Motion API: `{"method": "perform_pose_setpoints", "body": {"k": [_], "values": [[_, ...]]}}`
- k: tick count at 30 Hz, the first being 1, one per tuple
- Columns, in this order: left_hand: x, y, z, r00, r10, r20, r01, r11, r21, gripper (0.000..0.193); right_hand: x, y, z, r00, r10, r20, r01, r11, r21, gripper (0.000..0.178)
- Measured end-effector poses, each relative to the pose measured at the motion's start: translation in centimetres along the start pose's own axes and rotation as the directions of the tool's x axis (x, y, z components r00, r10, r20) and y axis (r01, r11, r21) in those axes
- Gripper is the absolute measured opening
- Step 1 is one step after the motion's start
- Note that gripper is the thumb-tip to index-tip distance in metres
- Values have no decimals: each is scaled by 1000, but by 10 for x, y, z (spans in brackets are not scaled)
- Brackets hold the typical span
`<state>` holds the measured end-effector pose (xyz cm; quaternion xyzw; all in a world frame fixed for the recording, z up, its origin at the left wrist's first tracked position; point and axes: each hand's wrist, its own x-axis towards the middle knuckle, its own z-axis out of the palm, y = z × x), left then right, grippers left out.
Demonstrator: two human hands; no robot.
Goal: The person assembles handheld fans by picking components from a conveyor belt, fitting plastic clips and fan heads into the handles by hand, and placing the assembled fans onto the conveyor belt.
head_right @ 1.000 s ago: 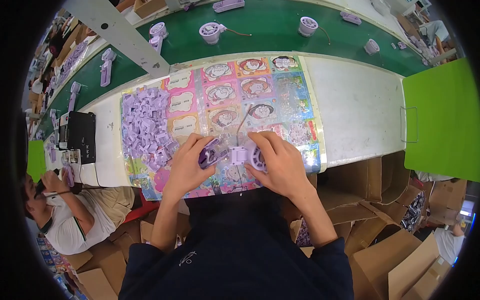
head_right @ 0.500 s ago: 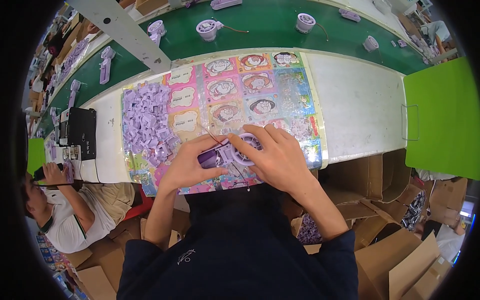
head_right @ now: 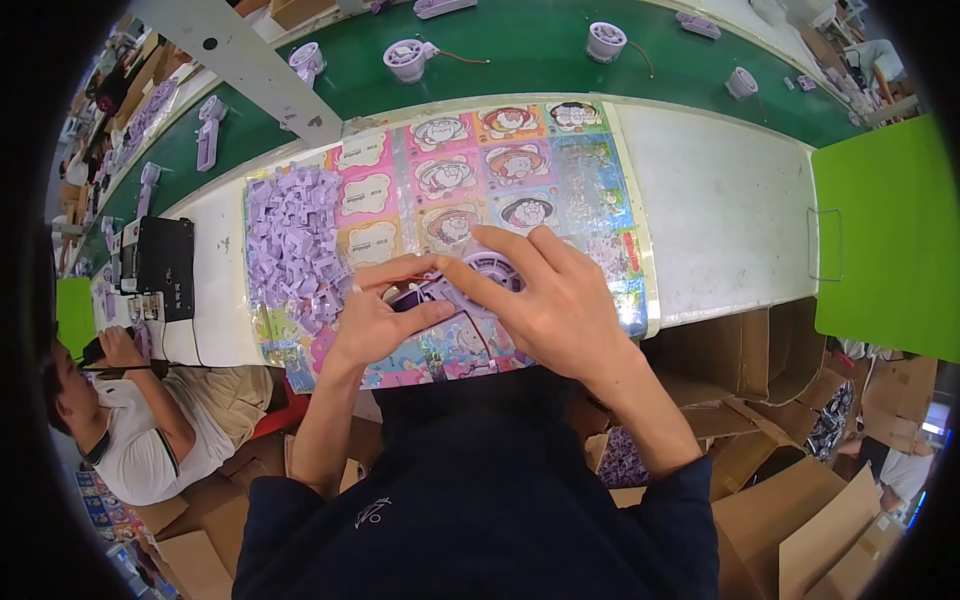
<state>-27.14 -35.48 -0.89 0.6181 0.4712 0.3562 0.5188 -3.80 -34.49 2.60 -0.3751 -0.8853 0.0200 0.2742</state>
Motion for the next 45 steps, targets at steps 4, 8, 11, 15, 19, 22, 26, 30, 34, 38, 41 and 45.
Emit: {"method": "perform_pose_setpoints", "body": {"k": [4, 8, 11, 15, 19, 22, 26, 30, 34, 38, 41, 45], "values": [[4, -1, -1, 993, -83, 88, 97, 980, -176, 33, -3, 4, -6, 999, 33, 40, -34, 999, 38, 70], [8, 4, 2, 992, -73, 103, 85, 989, -120, 27, -4, 5, -10, 996, 58, 61, -61, 997, 46, 71], [9, 7, 3, 991, -75, 109, 79, 996, -31, 27, -6, 5, -11, 997, 61, 47, -62, 998, 9, 72], [9, 11, 10, 997, -10, 74, 11, 1000, -10, 31, -2, 2, -15, 999, 45, 25, -44, 999, -26, 74], [6, 15, 10, 998, -6, 62, 10, 998, -55, 35, 1, -4, -16, 999, 46, -13, -47, 998, -45, 75], [3, 15, 11, 999, 51, 18, -50, 998, -38, 35, 3, -3, -17, 999, 43, -26, -44, 999, -31, 73], [8, 6, 14, 1000, 0, 23, 2, 997, -71, 35, 2, 16, -14, 999, 31, 28, -34, 992, 125, 71], [49, -16, 8, 987, 141, -70, -145, 988, -51, 36, -3, 38, 18, 971, 186, -148, -151, 963, 221, 82], [148, 9, 10, 979, 26, -200, -8, 996, 92, 34, -48, 75, 70, 827, 527, -193, -516, 850, 108, 67], [259, -37, -18, 931, -229, -284, 261, 962, 81, 44, -43, 61, 77, 896, 429, -117, -424, 903, 68, 39], [307, -59, -27, 863, -272, -426, 361, 922, 142, 45, -43, 58, 88, 884, 447, -137, -437, 894, 97, 29], [343, -47, -10, 835, -176, -522, 367, 884, 288, 37, -45, 63, 84, 845, 527, -87, -512, 846, 151, 28]]}}
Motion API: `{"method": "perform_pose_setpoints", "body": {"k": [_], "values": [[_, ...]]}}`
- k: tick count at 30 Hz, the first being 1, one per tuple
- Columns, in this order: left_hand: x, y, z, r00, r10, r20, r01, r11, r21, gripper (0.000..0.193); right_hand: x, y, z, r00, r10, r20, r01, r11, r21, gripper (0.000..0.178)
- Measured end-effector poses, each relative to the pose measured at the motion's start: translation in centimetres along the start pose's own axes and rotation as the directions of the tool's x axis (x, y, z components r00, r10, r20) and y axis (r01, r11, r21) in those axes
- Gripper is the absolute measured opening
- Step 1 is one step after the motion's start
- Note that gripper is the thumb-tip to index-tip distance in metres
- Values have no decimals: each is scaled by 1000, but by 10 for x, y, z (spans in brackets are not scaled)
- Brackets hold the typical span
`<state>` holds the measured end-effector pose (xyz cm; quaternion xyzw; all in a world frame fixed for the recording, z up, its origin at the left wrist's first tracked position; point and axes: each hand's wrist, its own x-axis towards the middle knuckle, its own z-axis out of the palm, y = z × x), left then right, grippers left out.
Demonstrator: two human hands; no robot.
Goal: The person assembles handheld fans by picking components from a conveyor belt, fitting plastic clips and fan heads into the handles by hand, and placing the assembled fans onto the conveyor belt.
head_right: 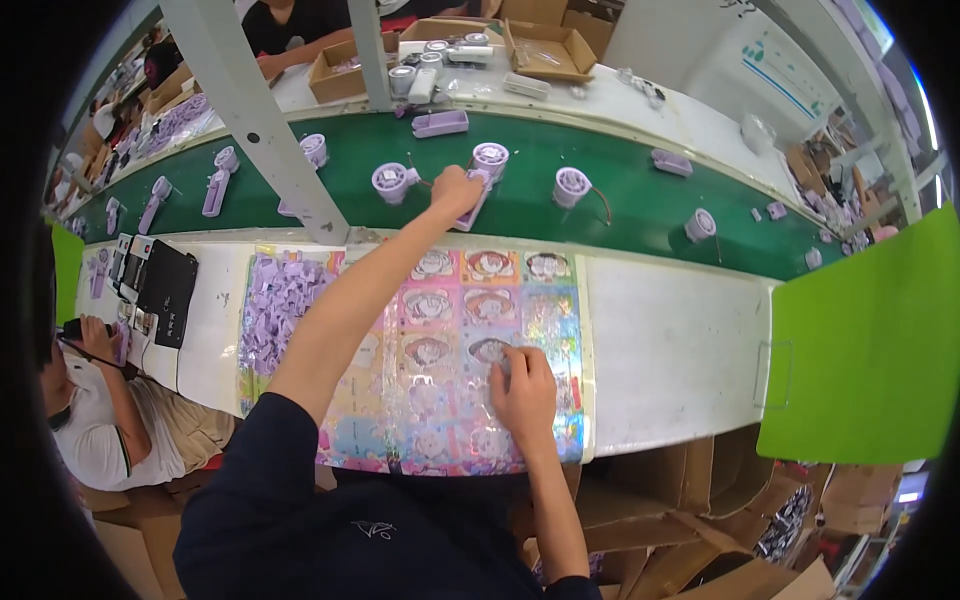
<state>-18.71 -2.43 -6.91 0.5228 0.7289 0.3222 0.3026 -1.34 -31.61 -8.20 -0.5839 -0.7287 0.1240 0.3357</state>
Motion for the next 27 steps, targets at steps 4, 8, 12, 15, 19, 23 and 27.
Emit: {"method": "perform_pose_setpoints", "body": {"k": [4, 8, 12, 15, 19, 23, 27], "values": [[26, -5, 1, 977, 203, -57, -195, 973, 124, 37, 4, 0, 0, 999, 31, 15, -31, 999, 28, 26], [30, -23, -42, 837, 517, -176, -464, 843, 273, 44, 9, -1, 1, 998, 62, 21, -62, 997, 36, 25], [13, -31, -78, 892, 447, -65, -317, 721, 616, 49, 8, 2, -2, 997, 81, 17, -82, 996, 20, 24], [17, -58, -103, 964, 254, 78, -232, 664, 711, 46, 9, -2, 2, 998, 65, 14, -65, 997, 41, 24], [-7, -55, -113, 942, 308, 131, -293, 571, 766, 44, 6, 0, 3, 998, 58, 1, -58, 998, 36, 24], [-83, -17, -142, 781, 405, 476, -620, 404, 672, 38, 6, 0, 4, 999, 45, -11, -45, 999, 16, 24], [-107, -32, -141, 532, 373, 760, -841, 336, 424, 46, 11, 1, 2, 993, 114, 41, -117, 989, 91, 26]]}}
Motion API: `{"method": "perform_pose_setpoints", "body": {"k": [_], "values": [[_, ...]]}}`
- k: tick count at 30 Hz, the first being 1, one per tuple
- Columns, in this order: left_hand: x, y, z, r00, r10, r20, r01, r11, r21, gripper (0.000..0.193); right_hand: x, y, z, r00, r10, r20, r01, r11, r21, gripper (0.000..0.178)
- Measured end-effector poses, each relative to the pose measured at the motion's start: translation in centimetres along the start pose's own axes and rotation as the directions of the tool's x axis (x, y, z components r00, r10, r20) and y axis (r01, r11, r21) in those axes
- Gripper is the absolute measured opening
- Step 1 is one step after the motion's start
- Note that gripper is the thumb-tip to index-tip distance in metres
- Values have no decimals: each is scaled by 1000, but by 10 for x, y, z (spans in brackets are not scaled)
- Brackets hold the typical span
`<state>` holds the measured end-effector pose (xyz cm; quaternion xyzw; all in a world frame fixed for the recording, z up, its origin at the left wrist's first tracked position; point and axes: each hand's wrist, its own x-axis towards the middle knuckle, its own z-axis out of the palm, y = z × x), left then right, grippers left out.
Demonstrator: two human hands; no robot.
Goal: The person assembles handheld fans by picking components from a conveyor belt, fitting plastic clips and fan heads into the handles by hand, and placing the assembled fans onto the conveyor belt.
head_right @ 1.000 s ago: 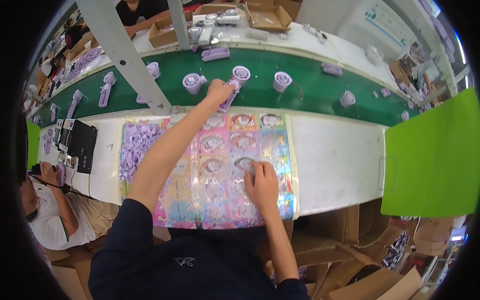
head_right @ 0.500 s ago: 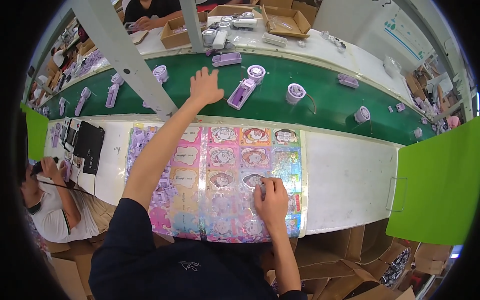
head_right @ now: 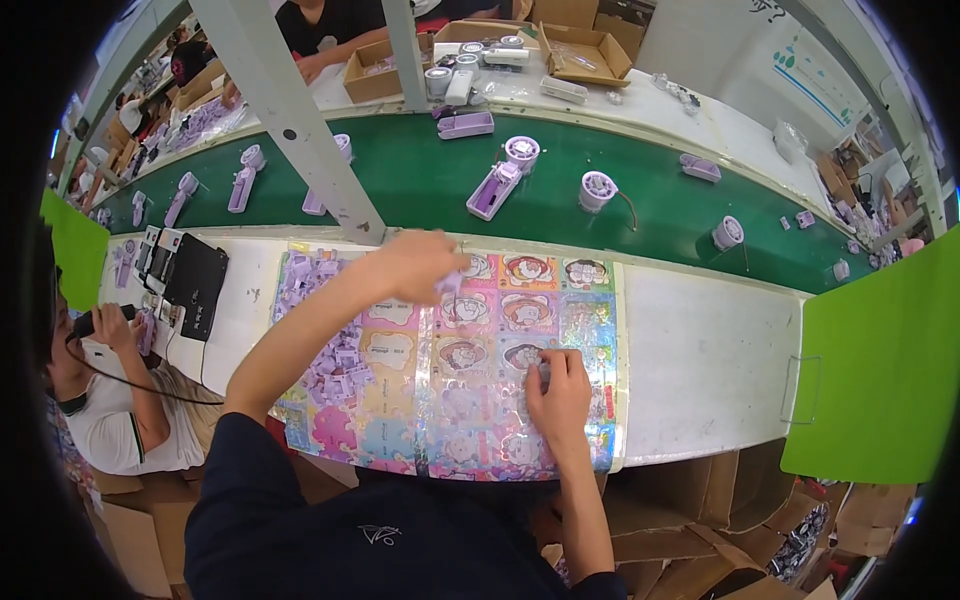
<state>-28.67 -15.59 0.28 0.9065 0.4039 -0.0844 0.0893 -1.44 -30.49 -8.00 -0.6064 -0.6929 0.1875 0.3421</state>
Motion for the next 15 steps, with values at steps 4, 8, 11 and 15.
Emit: {"method": "perform_pose_setpoints", "body": {"k": [4, 8, 11, 15], "values": [[-5, -16, -12, 988, 144, 59, -115, 931, -345, 63, 43, 1, 7, 996, -90, 0, 89, 988, -129, 35], [48, -46, -39, 957, -166, -240, -59, 696, -716, 51, 127, 26, 29, 963, -105, -249, 73, 988, -136, 56], [83, -77, -31, 785, -433, -443, 198, 853, -483, 47, 199, 38, 33, 912, -179, -369, 92, 966, -241, 69], [126, -118, -11, 685, -544, -484, 477, 838, -266, 61, 250, 62, 35, 916, -119, -384, 55, 983, -174, 75]]}}
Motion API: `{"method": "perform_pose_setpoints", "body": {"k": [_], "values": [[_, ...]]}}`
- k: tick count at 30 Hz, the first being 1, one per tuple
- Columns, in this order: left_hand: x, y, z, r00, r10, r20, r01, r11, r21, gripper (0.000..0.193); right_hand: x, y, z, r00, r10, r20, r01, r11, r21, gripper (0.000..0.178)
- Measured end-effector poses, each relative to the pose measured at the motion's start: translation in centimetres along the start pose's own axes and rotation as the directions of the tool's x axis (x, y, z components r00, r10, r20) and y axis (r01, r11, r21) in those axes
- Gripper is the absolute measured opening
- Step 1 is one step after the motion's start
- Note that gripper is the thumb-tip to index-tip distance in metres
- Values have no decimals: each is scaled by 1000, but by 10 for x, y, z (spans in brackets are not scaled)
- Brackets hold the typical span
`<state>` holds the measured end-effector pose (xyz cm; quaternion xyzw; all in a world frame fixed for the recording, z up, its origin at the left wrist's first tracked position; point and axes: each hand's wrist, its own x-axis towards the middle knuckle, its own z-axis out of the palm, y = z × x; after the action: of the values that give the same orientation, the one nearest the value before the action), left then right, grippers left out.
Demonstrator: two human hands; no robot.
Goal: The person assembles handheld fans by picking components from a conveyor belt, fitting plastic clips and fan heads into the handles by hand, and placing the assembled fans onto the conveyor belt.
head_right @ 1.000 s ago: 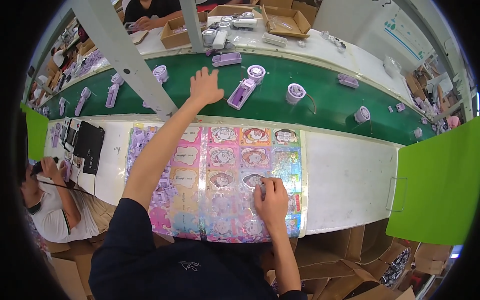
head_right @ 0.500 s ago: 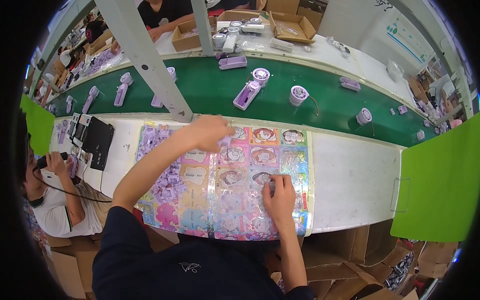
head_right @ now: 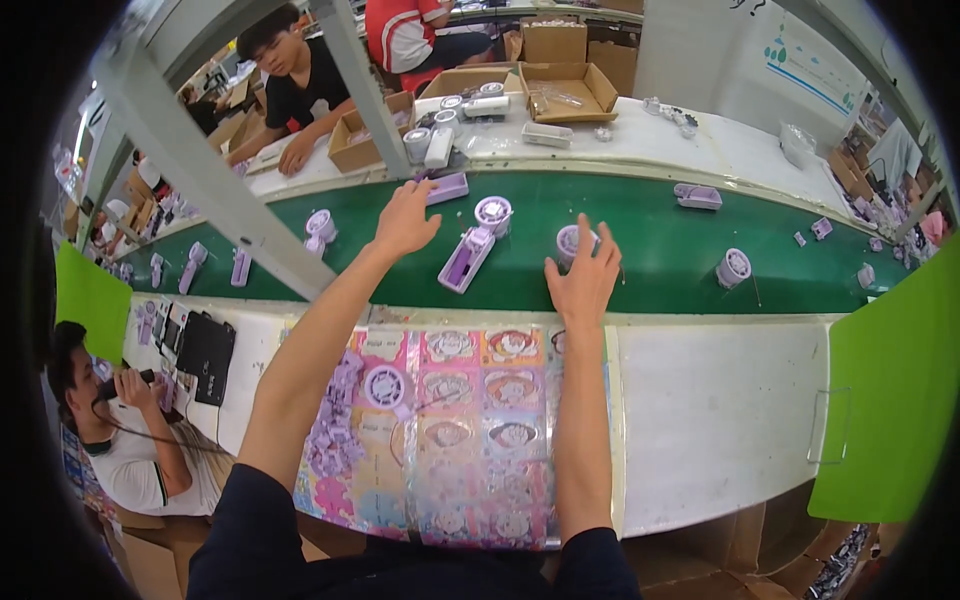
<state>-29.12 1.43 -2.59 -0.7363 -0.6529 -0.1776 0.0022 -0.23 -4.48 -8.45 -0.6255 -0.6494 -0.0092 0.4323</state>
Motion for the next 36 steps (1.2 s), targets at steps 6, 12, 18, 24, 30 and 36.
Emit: {"method": "perform_pose_setpoints", "body": {"k": [6, 12, 18, 24, 30, 36], "values": [[51, -84, 44, 999, 12, -53, -8, 997, 83, 88, 14, 7, 6, 998, 1, 62, -4, 999, 50, 66], [73, -70, 60, 968, -203, 148, 180, 971, 155, 79, 16, 15, 5, 1000, -10, -7, 11, 993, 122, 59], [42, -39, 10, 952, -297, -67, 295, 955, -43, 79, 18, 1, 2, 969, -79, -232, 106, 989, 103, 59], [-68, 52, -88, 990, 87, -110, -123, 919, -376, 73, -17, -13, -24, 934, -141, -328, 153, 988, 14, 60], [-227, 61, -127, 880, 464, 106, -367, 804, -468, 66, -86, -46, -54, 966, -223, -132, 222, 975, -19, 58], [-328, 50, -98, 782, 562, 270, -382, 774, -505, 67, -121, -62, -70, 976, -218, 25, 219, 971, -96, 66]]}}
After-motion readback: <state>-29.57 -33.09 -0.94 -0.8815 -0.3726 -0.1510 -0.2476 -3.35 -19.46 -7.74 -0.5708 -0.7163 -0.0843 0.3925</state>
